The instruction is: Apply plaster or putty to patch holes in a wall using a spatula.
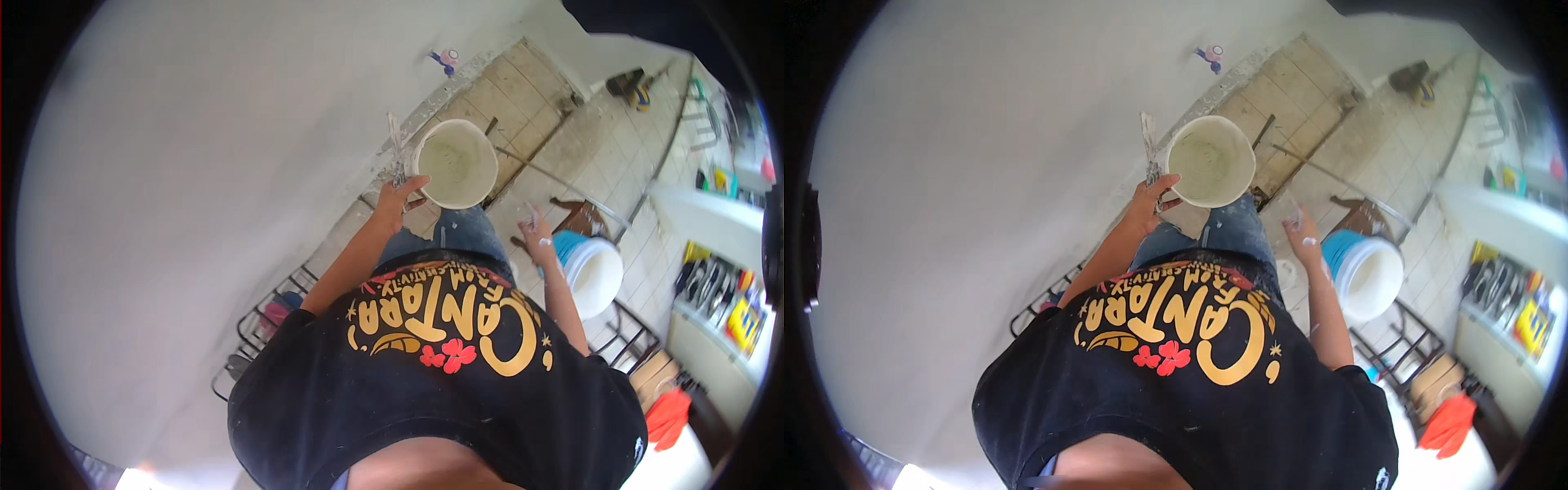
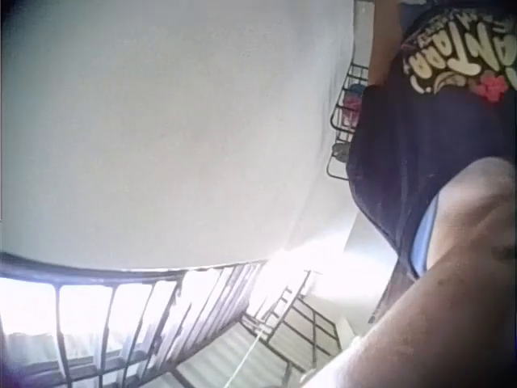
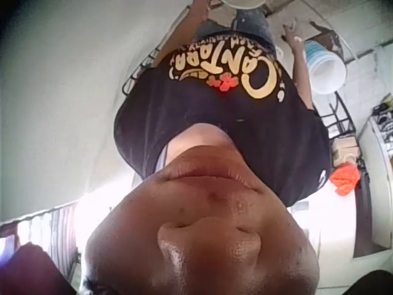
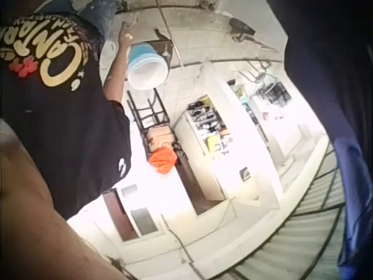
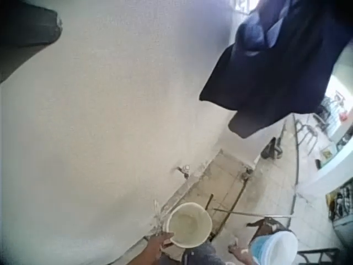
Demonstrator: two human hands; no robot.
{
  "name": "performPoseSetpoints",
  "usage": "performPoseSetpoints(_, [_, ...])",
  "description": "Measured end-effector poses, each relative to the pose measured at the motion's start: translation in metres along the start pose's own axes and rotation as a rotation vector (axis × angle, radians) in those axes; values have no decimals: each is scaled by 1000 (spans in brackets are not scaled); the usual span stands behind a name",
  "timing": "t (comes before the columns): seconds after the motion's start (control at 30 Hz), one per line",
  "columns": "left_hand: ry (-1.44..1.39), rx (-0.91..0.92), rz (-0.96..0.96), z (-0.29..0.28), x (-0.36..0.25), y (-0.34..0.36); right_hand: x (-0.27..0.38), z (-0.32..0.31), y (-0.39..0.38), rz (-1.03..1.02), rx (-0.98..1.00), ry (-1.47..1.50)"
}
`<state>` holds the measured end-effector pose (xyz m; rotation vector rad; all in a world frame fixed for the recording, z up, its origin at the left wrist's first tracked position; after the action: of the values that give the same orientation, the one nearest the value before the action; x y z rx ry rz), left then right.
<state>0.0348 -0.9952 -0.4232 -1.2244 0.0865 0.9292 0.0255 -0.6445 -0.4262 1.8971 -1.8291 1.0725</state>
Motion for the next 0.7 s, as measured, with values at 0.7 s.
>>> performPoseSetpoints(0.7, [926, 727, -334, 78, -105, -175, 282, -15, -89, 189, -377, 1045])
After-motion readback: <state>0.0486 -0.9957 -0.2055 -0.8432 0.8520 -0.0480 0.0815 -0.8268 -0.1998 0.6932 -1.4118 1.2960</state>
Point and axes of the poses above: each hand's wrist, its own y-axis towards the middle knuckle, its own z-axis out of the palm, x = y × z, the point moved 10 cm from there along y, towards the middle knuckle, and after that the axes turned 5 degrees about -z, right-handed, at the moved point
